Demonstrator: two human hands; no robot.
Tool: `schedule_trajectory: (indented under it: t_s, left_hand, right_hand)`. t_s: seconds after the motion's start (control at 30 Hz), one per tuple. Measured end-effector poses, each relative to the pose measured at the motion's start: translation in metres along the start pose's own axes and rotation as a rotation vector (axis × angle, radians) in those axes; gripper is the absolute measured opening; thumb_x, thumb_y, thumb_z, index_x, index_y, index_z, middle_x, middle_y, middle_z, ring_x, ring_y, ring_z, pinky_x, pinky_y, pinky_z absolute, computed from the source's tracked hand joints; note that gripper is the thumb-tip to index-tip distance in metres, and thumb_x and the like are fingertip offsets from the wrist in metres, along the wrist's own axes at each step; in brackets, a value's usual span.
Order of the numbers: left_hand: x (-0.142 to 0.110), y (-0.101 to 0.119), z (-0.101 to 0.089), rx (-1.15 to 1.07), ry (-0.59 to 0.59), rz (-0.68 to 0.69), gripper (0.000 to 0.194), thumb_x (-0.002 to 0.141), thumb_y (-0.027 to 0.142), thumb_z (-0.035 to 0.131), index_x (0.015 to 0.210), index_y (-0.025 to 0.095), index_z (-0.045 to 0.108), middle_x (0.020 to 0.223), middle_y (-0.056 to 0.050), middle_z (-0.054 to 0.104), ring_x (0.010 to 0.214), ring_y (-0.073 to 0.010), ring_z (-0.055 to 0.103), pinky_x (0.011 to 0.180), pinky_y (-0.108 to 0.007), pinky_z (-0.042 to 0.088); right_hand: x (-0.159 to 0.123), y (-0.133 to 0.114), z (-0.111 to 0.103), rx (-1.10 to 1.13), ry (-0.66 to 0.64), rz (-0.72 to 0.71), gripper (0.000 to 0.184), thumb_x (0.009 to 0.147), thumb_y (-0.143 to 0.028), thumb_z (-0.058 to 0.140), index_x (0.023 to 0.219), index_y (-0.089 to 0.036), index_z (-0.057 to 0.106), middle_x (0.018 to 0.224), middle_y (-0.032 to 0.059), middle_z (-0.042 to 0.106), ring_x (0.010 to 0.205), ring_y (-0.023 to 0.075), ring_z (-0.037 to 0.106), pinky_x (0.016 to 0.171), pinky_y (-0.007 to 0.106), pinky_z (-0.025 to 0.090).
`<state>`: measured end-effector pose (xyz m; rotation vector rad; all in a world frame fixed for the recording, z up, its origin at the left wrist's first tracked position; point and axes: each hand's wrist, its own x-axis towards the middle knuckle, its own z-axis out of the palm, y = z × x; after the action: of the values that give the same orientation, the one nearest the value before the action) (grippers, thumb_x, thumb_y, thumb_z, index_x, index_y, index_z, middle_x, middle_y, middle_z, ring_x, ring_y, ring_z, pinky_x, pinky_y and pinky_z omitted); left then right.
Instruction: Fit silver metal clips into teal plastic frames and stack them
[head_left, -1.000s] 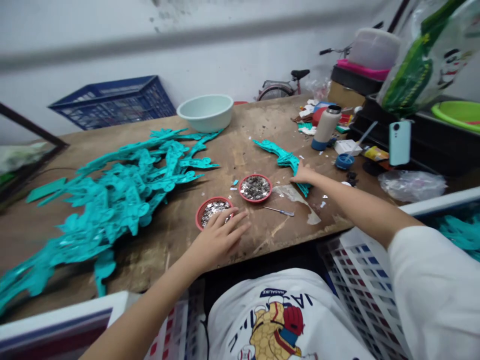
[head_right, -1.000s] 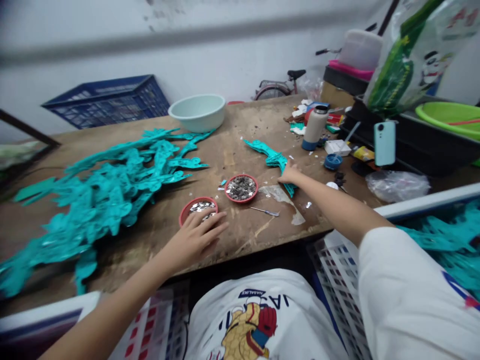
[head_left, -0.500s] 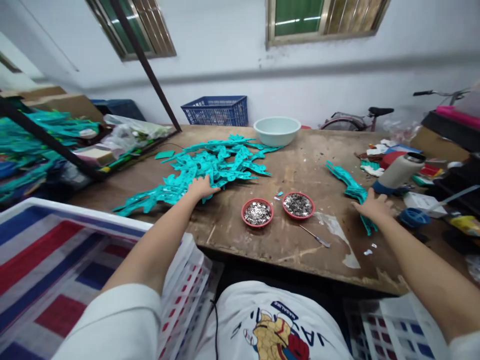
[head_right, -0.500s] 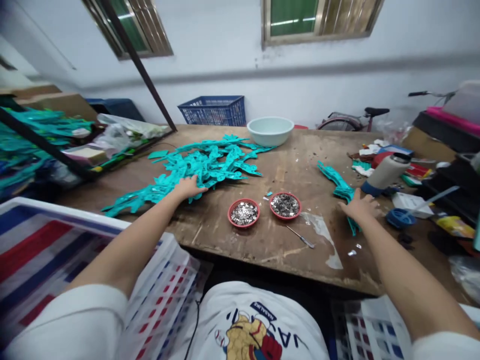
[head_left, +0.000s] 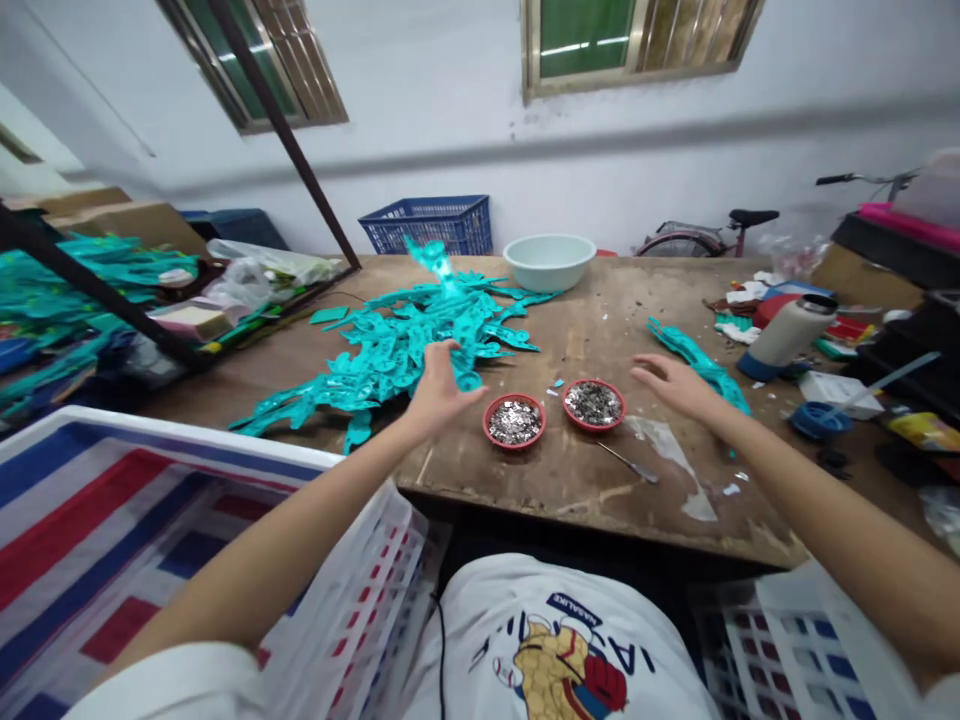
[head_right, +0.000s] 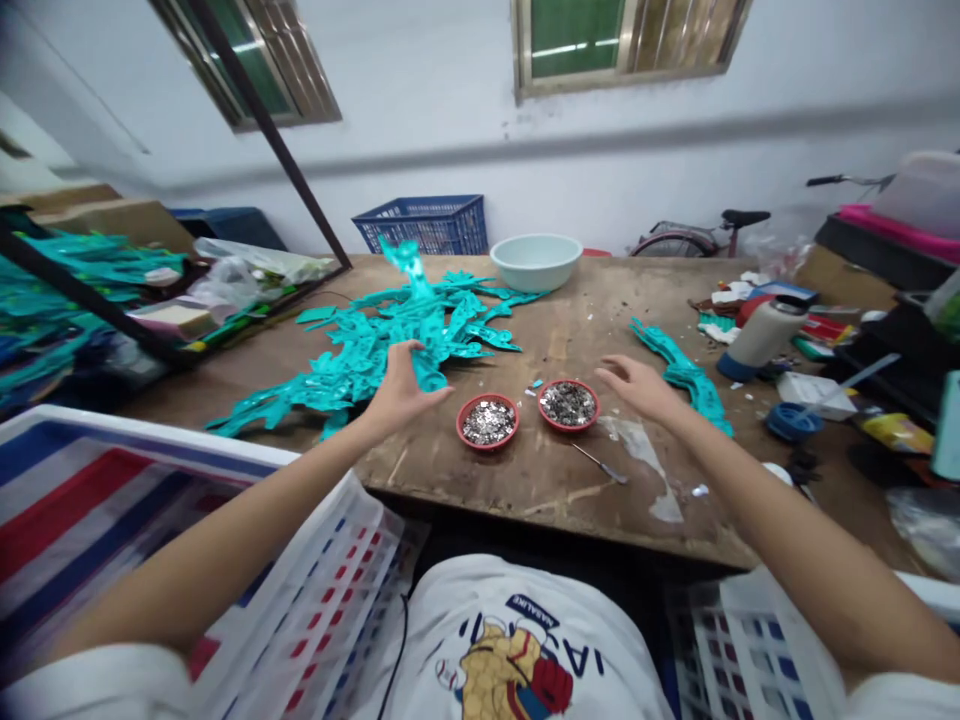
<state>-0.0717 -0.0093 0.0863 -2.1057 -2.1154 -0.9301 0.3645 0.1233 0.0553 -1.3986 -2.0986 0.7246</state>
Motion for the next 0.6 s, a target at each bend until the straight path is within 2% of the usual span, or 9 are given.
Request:
schedule_trajectory:
  t_s: [0.07,0.13,0.2,0.27,0.33,0.4,0.43,0.53,0.6]
  left_hand:
    - [-0.033,0.051,0.021,-0.158,0.099,0.296,0.083,0.091,0.035,0.092,0.154,0.025,0.038,0.158,-0.018,0.048,0.156,-0.0358,0.056,0.135,-0.057,0.049]
    - [-0.069,0.102,0.036,-0.223,0.092,0.47,0.089,0.093,0.025,0.09,0.161,0.028,0.033,0.167,-0.02,0.042,0.158,-0.0359,0.057,0.129,-0.056,0.056]
    - [-0.101,0.142,0.035,-0.191,0.018,0.543,0.093,0.094,0.029,0.094,0.166,0.028,0.035,0.18,-0.026,0.033,0.163,-0.0415,0.054,0.127,-0.059,0.058]
    - [-0.122,0.163,0.019,-0.088,-0.083,0.669,0.093,0.097,0.05,0.094,0.17,0.025,0.041,0.185,-0.03,0.034,0.161,-0.0481,0.056,0.12,-0.062,0.062]
    - [-0.131,0.163,0.002,0.058,-0.126,0.796,0.077,0.105,0.057,0.085,0.167,0.024,0.054,0.183,-0.025,0.048,0.159,-0.0477,0.059,0.12,-0.062,0.061]
    - [-0.13,0.151,-0.004,0.18,-0.141,0.945,0.06,0.112,0.04,0.076,0.168,0.028,0.06,0.184,-0.017,0.053,0.166,-0.0442,0.054,0.13,-0.063,0.053]
    - [-0.126,0.144,-0.001,0.226,-0.174,0.996,0.059,0.112,0.031,0.073,0.17,0.029,0.06,0.186,-0.014,0.052,0.17,-0.0436,0.05,0.134,-0.064,0.049]
    - [-0.109,0.124,0.03,0.334,-0.431,1.02,0.071,0.109,0.023,0.073,0.178,0.032,0.056,0.19,-0.014,0.046,0.169,-0.048,0.052,0.128,-0.066,0.053]
    - [-0.098,0.114,0.055,0.393,-0.62,0.999,0.075,0.109,0.021,0.072,0.18,0.034,0.053,0.191,-0.015,0.042,0.163,-0.0479,0.059,0.115,-0.059,0.062]
  right_hand:
    - [-0.021,-0.05,0.017,0.271,-0.106,-0.106,0.075,0.107,-0.073,0.067,0.165,-0.026,0.065,0.158,0.0163,0.075,0.149,0.0385,0.069,0.137,0.061,0.046]
    - [-0.048,-0.092,0.031,0.546,-0.211,-0.189,0.084,0.106,-0.083,0.065,0.168,-0.027,0.059,0.153,0.0137,0.078,0.142,0.0357,0.074,0.128,0.056,0.057]
    - [-0.074,-0.115,0.032,0.66,-0.222,-0.217,0.08,0.105,-0.084,0.067,0.158,-0.024,0.067,0.145,0.0131,0.08,0.131,0.0331,0.077,0.116,0.05,0.063]
    - [-0.095,-0.115,0.02,0.642,-0.269,-0.181,0.066,0.106,-0.076,0.071,0.141,-0.021,0.076,0.133,0.0117,0.082,0.117,0.0299,0.078,0.104,0.044,0.066]
    - [-0.108,-0.099,0.003,0.531,-0.393,-0.122,0.045,0.105,-0.063,0.075,0.12,-0.02,0.08,0.116,0.0096,0.084,0.106,0.0273,0.077,0.096,0.04,0.065]
    - [-0.114,-0.078,-0.004,0.431,-0.566,-0.054,0.028,0.1,-0.047,0.076,0.108,-0.02,0.079,0.103,0.0076,0.083,0.099,0.0259,0.077,0.093,0.037,0.064]
    - [-0.115,-0.068,-0.002,0.41,-0.667,-0.012,0.022,0.097,-0.04,0.075,0.106,-0.02,0.077,0.102,0.0069,0.083,0.097,0.0254,0.078,0.094,0.037,0.064]
    - [-0.11,-0.049,0.023,0.329,-0.899,0.107,0.023,0.094,-0.026,0.063,0.112,-0.019,0.077,0.102,0.0056,0.086,0.093,0.0229,0.081,0.092,0.034,0.065]
    - [-0.102,-0.045,0.042,0.074,-0.909,0.081,0.029,0.096,-0.021,0.06,0.114,-0.017,0.081,0.104,0.0062,0.088,0.091,0.0221,0.082,0.089,0.03,0.064]
